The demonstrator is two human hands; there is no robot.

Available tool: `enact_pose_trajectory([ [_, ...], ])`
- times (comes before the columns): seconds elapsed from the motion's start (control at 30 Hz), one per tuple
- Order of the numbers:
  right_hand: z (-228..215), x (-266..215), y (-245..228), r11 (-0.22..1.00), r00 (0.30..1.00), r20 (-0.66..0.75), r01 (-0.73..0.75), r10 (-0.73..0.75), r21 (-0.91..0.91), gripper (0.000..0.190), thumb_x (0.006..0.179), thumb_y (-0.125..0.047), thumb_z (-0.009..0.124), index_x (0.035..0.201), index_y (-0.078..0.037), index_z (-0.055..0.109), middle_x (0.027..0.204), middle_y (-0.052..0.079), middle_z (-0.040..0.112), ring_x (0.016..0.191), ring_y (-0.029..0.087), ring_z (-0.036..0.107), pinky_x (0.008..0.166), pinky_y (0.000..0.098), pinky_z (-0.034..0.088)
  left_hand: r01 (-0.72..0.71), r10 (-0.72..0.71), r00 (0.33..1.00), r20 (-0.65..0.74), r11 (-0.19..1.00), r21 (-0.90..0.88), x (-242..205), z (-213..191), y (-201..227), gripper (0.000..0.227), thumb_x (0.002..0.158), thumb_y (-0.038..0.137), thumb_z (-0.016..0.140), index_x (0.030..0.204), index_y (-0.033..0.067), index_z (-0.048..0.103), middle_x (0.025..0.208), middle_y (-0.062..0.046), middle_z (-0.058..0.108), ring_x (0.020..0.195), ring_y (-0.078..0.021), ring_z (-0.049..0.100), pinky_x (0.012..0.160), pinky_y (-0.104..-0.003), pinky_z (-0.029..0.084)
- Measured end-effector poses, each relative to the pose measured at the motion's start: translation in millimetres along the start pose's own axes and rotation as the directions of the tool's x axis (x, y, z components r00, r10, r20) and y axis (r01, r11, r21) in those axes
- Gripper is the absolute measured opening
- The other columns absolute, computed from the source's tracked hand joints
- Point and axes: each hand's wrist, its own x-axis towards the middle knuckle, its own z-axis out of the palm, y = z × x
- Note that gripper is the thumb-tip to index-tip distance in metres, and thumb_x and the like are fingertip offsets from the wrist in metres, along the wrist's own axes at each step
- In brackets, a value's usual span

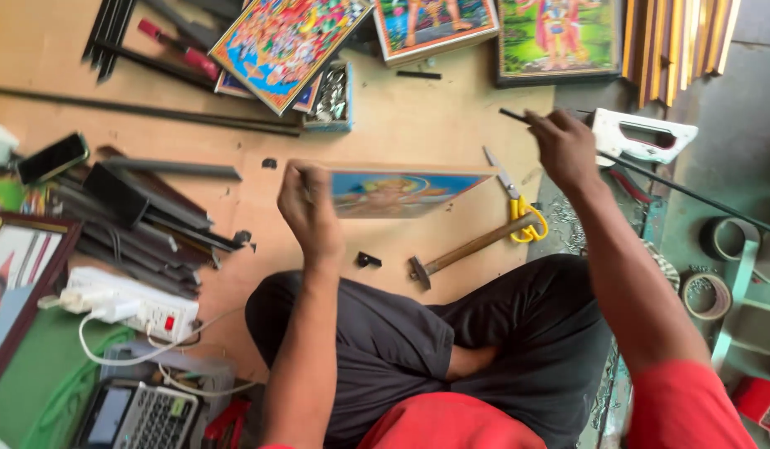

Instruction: Assembling and finishing picture frames by applying border strips and securing them with pins.

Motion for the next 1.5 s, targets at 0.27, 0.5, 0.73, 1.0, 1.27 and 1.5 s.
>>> enact_pose_trajectory([
  [0.27,-180,-17,-120,0.967,0.951,-0.195,0.252,-0.238,0.047,0.030,0.102,-0.012,0.084,0.130,-0.020,0.080,0.090,0.001,0.068,0.075,0.015,0.058,0.067,0.0334,0.046,0.372,-0.407,0.906,0.113,0.643,-0.669,-20,1,-23,0.029,0.112,0.027,0.051,0.091,0.0066,0.051,0.086,0.001,0.049,0.082,-0.0078,0.045,0.078,-0.027,0.041],
  [0.5,-168,-26,-130,0.966,0.981,-0.092,0.185,-0.170,0.179,0.026,0.099,-0.019,0.087,0.124,-0.020,0.081,0.090,0.000,0.069,0.071,0.012,0.057,0.063,0.0294,0.044,0.338,-0.337,0.934,0.123,0.714,-0.612,-14,-2,-25,0.027,0.114,0.023,0.047,0.096,0.0048,0.055,0.082,0.002,0.045,0.075,-0.0072,0.038,0.071,-0.023,0.035],
  [0.73,-161,-8,-150,0.964,0.969,-0.031,0.246,-0.244,0.101,0.021,0.100,-0.019,0.084,0.121,-0.018,0.081,0.092,-0.002,0.072,0.076,0.012,0.059,0.067,0.0298,0.045,0.322,-0.305,0.942,0.138,0.709,-0.628,-23,2,-29,0.027,0.116,0.027,0.044,0.100,0.0077,0.054,0.087,0.002,0.050,0.079,-0.0069,0.042,0.075,-0.025,0.040],
  [1.0,-108,44,-264,0.897,0.902,-0.095,0.430,-0.421,0.104,0.015,0.104,-0.023,0.076,0.118,-0.018,0.078,0.103,-0.003,0.076,0.102,0.016,0.072,0.091,0.0340,0.046,0.203,-0.202,0.977,0.068,0.791,-0.578,-22,-1,-16,0.048,0.117,0.044,0.040,0.142,0.0059,0.054,0.107,0.001,0.058,0.101,-0.0089,0.057,0.095,-0.025,0.049],
  [1.27,-88,57,-290,0.891,0.892,-0.128,0.445,-0.433,0.091,0.014,0.102,-0.021,0.077,0.116,-0.017,0.076,0.099,-0.004,0.075,0.093,0.014,0.071,0.091,0.0336,0.050,0.238,-0.243,0.967,0.077,0.756,-0.609,-22,9,-18,0.019,0.113,0.022,0.054,0.115,0.0044,0.061,0.099,-0.005,0.067,0.090,-0.0072,0.066,0.080,-0.024,0.055],
  [1.5,-85,43,-270,0.876,0.848,-0.230,0.479,-0.477,-0.051,0.022,0.101,-0.018,0.076,0.122,-0.014,0.074,0.106,-0.003,0.072,0.098,0.013,0.069,0.096,0.0346,0.049,0.186,-0.222,0.974,0.036,0.708,-0.681,-23,14,-24,0.018,0.114,0.015,0.051,0.114,0.0009,0.062,0.108,-0.005,0.065,0.099,-0.0092,0.062,0.089,-0.025,0.053],
])
